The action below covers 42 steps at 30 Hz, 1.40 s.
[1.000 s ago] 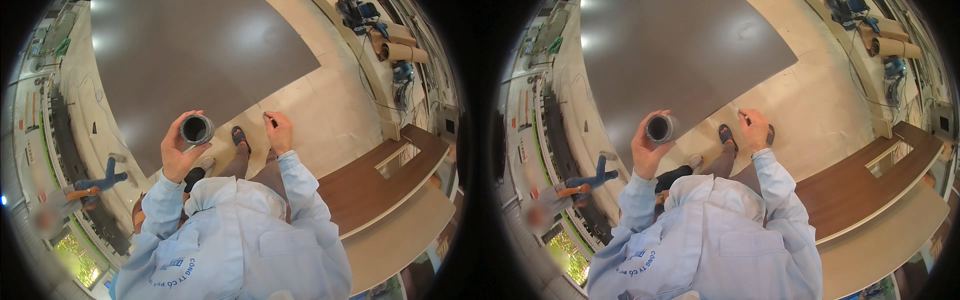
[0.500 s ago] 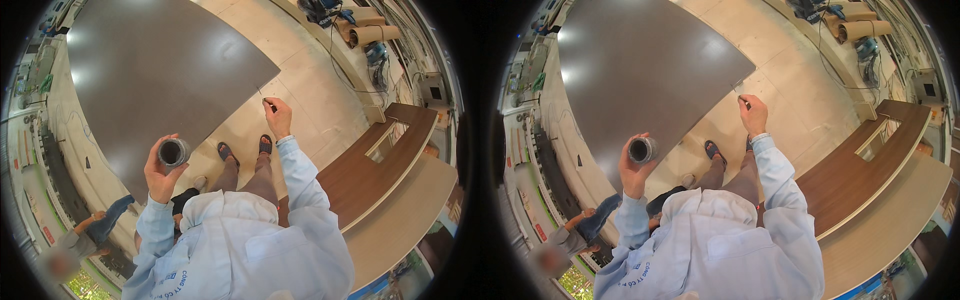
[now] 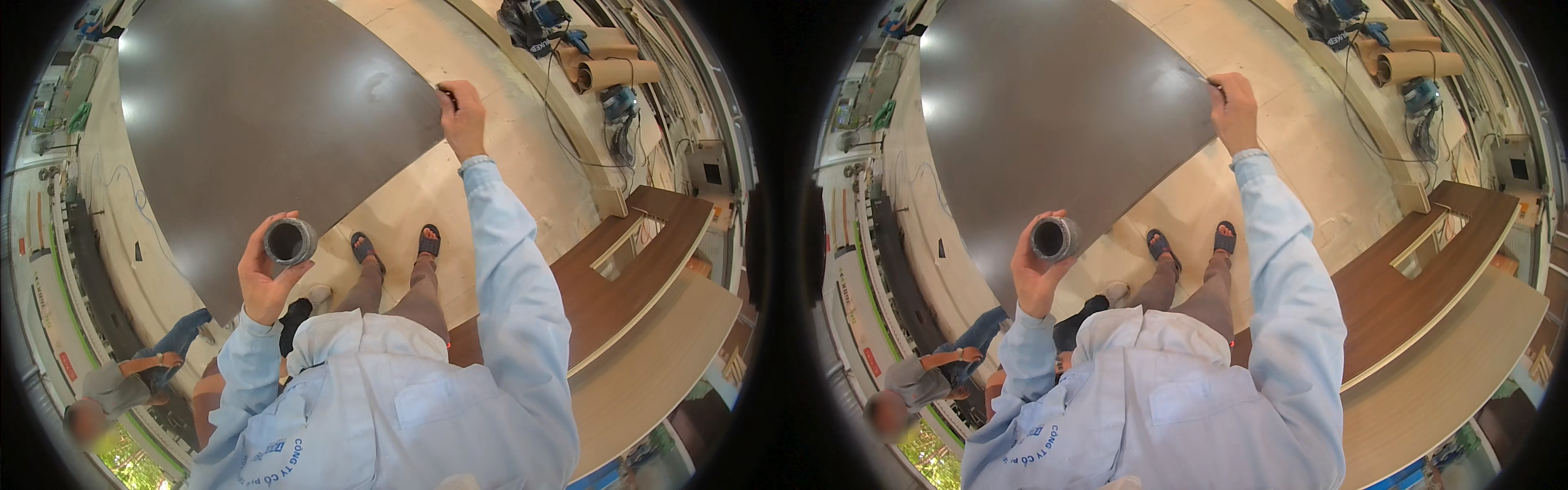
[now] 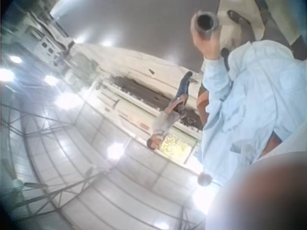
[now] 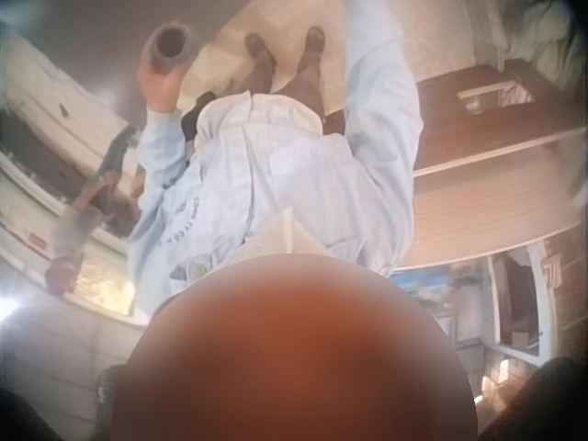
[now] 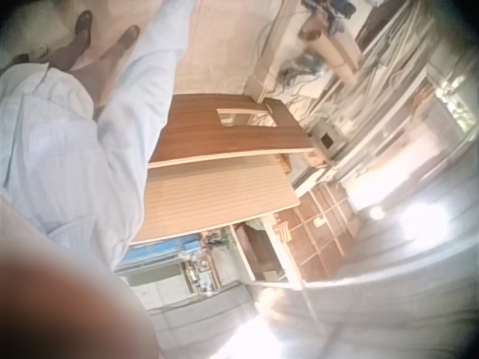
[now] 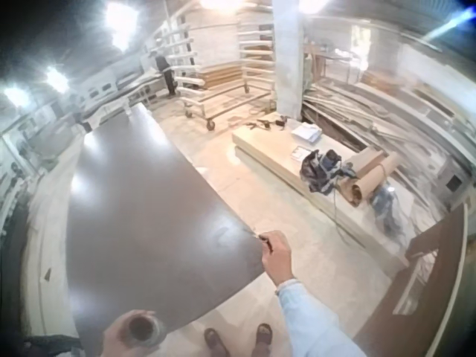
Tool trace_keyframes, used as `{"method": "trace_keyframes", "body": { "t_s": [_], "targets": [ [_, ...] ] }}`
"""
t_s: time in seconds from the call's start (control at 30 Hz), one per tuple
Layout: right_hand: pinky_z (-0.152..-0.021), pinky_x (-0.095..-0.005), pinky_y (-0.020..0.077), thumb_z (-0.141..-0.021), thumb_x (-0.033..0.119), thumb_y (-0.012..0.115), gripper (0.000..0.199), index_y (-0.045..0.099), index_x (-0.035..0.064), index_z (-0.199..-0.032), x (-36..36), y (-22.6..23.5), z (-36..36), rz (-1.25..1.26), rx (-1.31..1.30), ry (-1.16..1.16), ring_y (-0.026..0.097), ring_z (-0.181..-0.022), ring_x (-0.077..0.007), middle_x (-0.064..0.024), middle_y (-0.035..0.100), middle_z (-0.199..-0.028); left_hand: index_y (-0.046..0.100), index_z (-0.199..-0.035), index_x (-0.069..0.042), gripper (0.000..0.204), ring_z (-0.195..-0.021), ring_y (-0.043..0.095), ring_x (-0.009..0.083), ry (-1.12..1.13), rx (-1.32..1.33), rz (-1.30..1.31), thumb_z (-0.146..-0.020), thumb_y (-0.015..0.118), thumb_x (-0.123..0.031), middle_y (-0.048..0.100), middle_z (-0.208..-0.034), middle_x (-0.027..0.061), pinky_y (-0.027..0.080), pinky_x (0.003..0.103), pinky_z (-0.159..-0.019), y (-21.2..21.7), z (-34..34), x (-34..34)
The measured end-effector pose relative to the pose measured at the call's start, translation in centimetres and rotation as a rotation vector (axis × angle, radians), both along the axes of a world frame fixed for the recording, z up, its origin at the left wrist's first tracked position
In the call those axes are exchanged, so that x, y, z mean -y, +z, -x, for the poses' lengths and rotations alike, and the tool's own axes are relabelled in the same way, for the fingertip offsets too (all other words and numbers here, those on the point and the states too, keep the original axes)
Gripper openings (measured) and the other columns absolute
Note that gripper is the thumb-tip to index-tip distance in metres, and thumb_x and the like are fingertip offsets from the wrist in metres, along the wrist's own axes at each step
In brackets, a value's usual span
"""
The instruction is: The person uses a small brush to apply dark filler or paint into holes and gaps along the edge of a large dark panel. They repeatedly dip the brush into a small container and carefully fill the defects on the panel's edge.
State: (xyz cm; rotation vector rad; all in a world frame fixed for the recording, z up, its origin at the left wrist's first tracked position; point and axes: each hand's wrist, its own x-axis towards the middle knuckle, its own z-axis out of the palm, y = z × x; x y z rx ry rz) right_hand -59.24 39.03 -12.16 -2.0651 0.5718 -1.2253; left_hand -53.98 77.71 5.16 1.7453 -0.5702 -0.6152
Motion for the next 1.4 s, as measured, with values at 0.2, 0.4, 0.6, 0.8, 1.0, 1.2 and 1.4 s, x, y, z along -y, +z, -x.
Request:
{"method": "trace_keyframes", "body": {
  "t_s": [0.2,0.4,0.6,0.8,1.0,1.2,1.4],
  "targets": [
    [-0.082,-0.0422,0.0526,-0.087,-0.003,0.072,0.015,0.067,0.0031,-0.101,-3.0,-3.5,-0.8,0.023,-0.134,0.147,0.063,-0.096,-0.0354,-0.0135,0.067,-0.099,0.050,-0.148,-0.001,0.081,-0.134,0.058,0.0249,0.054,0.004,0.032,-0.076,0.087,0.003,0.060,-0.147,0.0188,0.045,0.040,-0.116,-0.1,0.1,-0.5],
    [-0.082,-0.0432,0.0543,-0.079,-0.007,0.073,0.026,0.067,0.0056,-0.100,-16.6,-5.3,-0.2,-0.022,-0.055,0.278,0.064,-0.097,-0.0345,-0.0135,0.067,-0.098,0.049,-0.149,-0.001,0.081,-0.135,0.058,0.0257,0.115,0.006,0.033,-0.077,0.086,0.003,0.059,-0.147,0.0198,0.045,0.040,-0.115,-0.4,0.0,-1.1],
    [-0.086,-0.0428,0.0532,-0.089,-0.005,0.070,0.020,0.067,0.0034,-0.107,-28.9,-1.4,3.7,-0.564,0.055,0.544,0.066,-0.097,-0.0330,-0.0129,0.069,-0.104,0.050,-0.149,-0.001,0.079,-0.136,0.058,0.0260,0.137,0.057,0.079,-0.078,0.084,0.003,0.059,-0.147,0.0203,0.045,0.041,-0.115,0.6,-1.2,-1.8],
    [-0.061,-0.0260,0.0498,-0.104,0.008,0.066,0.005,0.066,0.0063,-0.108,-18.1,-0.1,7.5,-0.884,0.078,0.095,0.057,-0.074,-0.0086,0.0001,0.064,-0.098,0.049,-0.150,0.000,0.076,-0.135,0.057,0.0257,0.148,0.088,0.067,-0.081,0.082,-0.002,0.059,-0.147,0.0200,0.046,0.040,-0.114,1.0,-1.8,-3.2],
    [-0.056,-0.0233,0.0462,-0.102,0.010,0.069,0.009,0.066,0.0030,-0.107,-10.6,-0.4,10.5,-0.811,0.109,-0.129,0.053,-0.066,-0.0064,0.0012,0.062,-0.087,0.052,-0.147,-0.001,0.077,-0.135,0.058,0.0250,0.162,0.043,0.117,-0.077,0.083,0.005,0.061,-0.145,0.0184,0.043,0.040,-0.117,0.5,-2.0,-3.6],
    [-0.058,-0.0270,0.0498,-0.102,0.013,0.069,0.012,0.062,0.0048,-0.107,-10.6,-5.8,8.6,-1.041,0.479,-0.410,0.059,-0.072,-0.0098,-0.0016,0.064,-0.090,0.051,-0.147,0.000,0.077,-0.135,0.057,0.0246,0.154,0.039,0.129,-0.078,0.085,0.003,0.061,-0.146,0.0174,0.044,0.040,-0.116,0.4,-2.3,-3.8],
    [-0.071,-0.0365,0.0589,-0.103,0.014,0.066,0.018,0.062,-0.0003,-0.113,-7.8,-11.5,2.6,-1.404,0.784,-0.836,0.067,-0.089,-0.0199,-0.0103,0.068,-0.105,0.051,-0.148,0.000,0.077,-0.134,0.058,0.0243,0.091,0.053,0.096,-0.080,0.085,0.000,0.060,-0.147,0.0179,0.044,0.039,-0.116,0.5,-2.8,-4.4]
  ]
}}
